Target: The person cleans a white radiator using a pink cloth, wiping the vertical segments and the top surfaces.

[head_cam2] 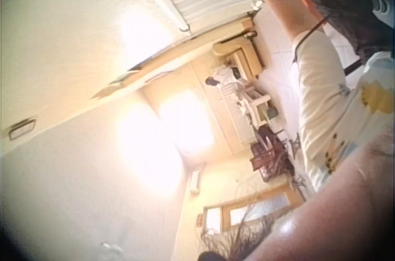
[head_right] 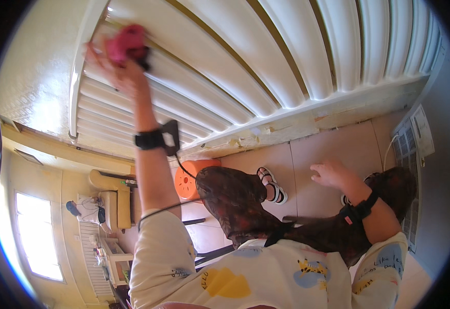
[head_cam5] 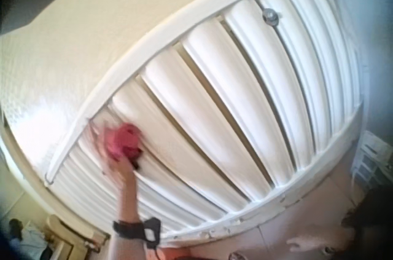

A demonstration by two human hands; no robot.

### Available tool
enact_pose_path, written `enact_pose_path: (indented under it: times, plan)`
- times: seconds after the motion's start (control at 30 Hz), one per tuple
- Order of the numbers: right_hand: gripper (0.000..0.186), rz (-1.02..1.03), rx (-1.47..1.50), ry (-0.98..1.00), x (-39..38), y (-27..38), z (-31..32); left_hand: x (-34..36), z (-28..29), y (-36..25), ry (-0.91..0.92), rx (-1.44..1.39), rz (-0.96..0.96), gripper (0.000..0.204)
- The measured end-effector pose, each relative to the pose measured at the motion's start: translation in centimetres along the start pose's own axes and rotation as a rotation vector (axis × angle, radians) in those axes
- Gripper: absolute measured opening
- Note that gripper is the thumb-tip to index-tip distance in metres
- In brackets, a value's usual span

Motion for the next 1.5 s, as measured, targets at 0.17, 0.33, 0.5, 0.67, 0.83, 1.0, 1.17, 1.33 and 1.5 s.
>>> enact_pose_path:
  times: [0.17,0.33,0.5,0.67,0.83,1.0,1.17,1.33,1.5]
  plan:
    - [0.036,0.069,0.016,-0.094,-1.3,-0.1,-0.1,-10.6,-4.8,-6.3,0.298,0.089,0.124,0.051]
    - [0.036,0.084,-0.014,-0.085,-1.0,0.3,-0.6,-20.5,-7.4,-10.3,0.814,0.119,0.042,0.053]
    - [0.036,0.041,-0.001,-0.038,0.1,-1.3,-2.1,-27.7,-6.6,-13.4,1.103,0.040,-0.409,0.062]
    - [0.036,-0.073,0.152,-0.139,-0.2,-5.2,-5.9,-13.3,-6.1,-9.0,0.767,-0.178,-0.320,0.056]
    - [0.032,-0.049,-0.050,0.039,0.2,-1.4,-2.9,3.8,-3.9,-5.0,0.203,0.096,-0.447,0.063]
    - [0.036,-0.089,-0.061,0.167,0.2,-1.1,-3.0,5.9,-8.6,-9.4,0.076,0.371,-0.296,0.056]
    - [0.028,-0.057,-0.054,0.035,0.0,-1.2,-3.5,-3.4,-11.8,-15.0,0.374,-0.032,-0.208,0.048]
    - [0.030,-0.013,-0.135,0.081,0.8,-0.5,-4.1,-17.1,-16.2,-22.3,0.793,-0.048,-0.527,0.059]
    - [0.038,0.025,-0.194,0.159,1.0,-0.5,-4.4,-23.1,-17.6,-25.9,1.076,-0.209,-0.531,0.064]
Point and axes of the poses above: each hand's wrist, its own x-axis towards the middle knuckle, its own z-axis out of the back of the hand, y = z × x, the point moved 9 cm from there along x, towards the middle knuckle, and after that the axes turned 9 degrees about -x, right-handed, at the moved point
